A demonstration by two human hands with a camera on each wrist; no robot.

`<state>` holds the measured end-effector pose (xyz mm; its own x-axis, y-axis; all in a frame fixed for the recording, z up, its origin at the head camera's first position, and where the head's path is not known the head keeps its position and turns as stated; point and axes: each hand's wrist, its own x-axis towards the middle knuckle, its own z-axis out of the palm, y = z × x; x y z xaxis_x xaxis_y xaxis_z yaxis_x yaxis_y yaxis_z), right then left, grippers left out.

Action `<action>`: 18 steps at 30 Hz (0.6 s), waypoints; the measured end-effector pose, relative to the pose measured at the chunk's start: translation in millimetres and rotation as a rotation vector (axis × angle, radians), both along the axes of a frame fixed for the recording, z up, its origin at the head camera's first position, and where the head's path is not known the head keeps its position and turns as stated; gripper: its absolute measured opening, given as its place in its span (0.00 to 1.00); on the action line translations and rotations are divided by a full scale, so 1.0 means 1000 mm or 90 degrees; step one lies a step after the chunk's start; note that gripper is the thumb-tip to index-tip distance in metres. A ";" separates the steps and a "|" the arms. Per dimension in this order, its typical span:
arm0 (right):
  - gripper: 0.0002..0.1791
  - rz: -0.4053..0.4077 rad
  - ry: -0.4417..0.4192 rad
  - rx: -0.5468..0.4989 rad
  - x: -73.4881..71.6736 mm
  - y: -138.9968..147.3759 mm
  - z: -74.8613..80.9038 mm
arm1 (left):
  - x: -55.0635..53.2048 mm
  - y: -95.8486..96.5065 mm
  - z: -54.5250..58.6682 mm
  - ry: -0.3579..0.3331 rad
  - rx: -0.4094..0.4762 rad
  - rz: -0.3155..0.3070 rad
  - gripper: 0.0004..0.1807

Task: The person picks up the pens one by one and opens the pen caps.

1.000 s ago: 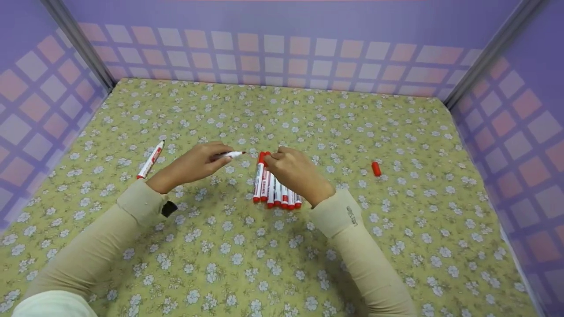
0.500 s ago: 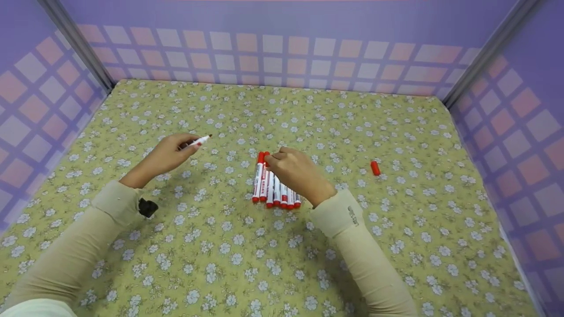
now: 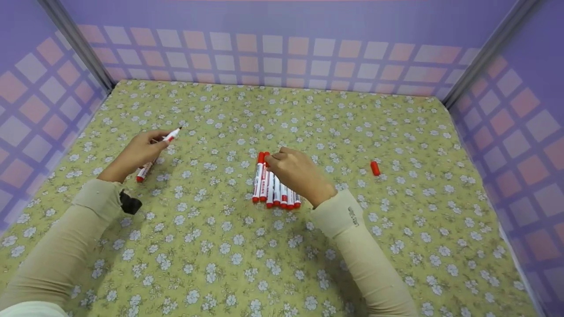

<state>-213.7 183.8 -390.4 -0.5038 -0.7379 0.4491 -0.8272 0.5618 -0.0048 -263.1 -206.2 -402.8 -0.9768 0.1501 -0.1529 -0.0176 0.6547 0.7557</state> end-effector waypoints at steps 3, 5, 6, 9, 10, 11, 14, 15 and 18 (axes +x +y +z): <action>0.12 0.001 0.000 0.001 0.000 0.000 0.000 | 0.000 -0.010 -0.001 -0.028 0.000 0.021 0.26; 0.12 0.000 -0.001 0.001 0.000 0.000 -0.001 | -0.001 -0.016 -0.003 -0.049 0.010 0.038 0.26; 0.12 0.000 -0.002 0.002 0.000 0.000 -0.001 | -0.001 -0.018 -0.003 -0.059 0.017 0.047 0.27; 0.12 -0.004 -0.001 0.005 0.000 0.000 -0.001 | -0.003 -0.025 -0.006 -0.078 0.027 0.069 0.27; 0.12 -0.005 -0.002 0.007 0.000 0.000 -0.001 | -0.003 -0.028 -0.008 -0.085 0.030 0.075 0.28; 0.12 -0.007 -0.002 0.008 0.000 0.000 -0.002 | -0.004 -0.030 -0.009 -0.089 0.032 0.081 0.28; 0.13 -0.013 -0.003 0.017 0.000 -0.001 -0.002 | -0.004 -0.035 -0.013 -0.101 0.029 0.087 0.28; 0.13 -0.015 -0.003 0.020 -0.001 -0.001 -0.002 | -0.004 -0.037 -0.014 -0.105 0.026 0.090 0.28; 0.13 -0.018 -0.003 0.027 -0.001 -0.001 -0.003 | -0.004 -0.041 -0.016 -0.108 0.014 0.095 0.28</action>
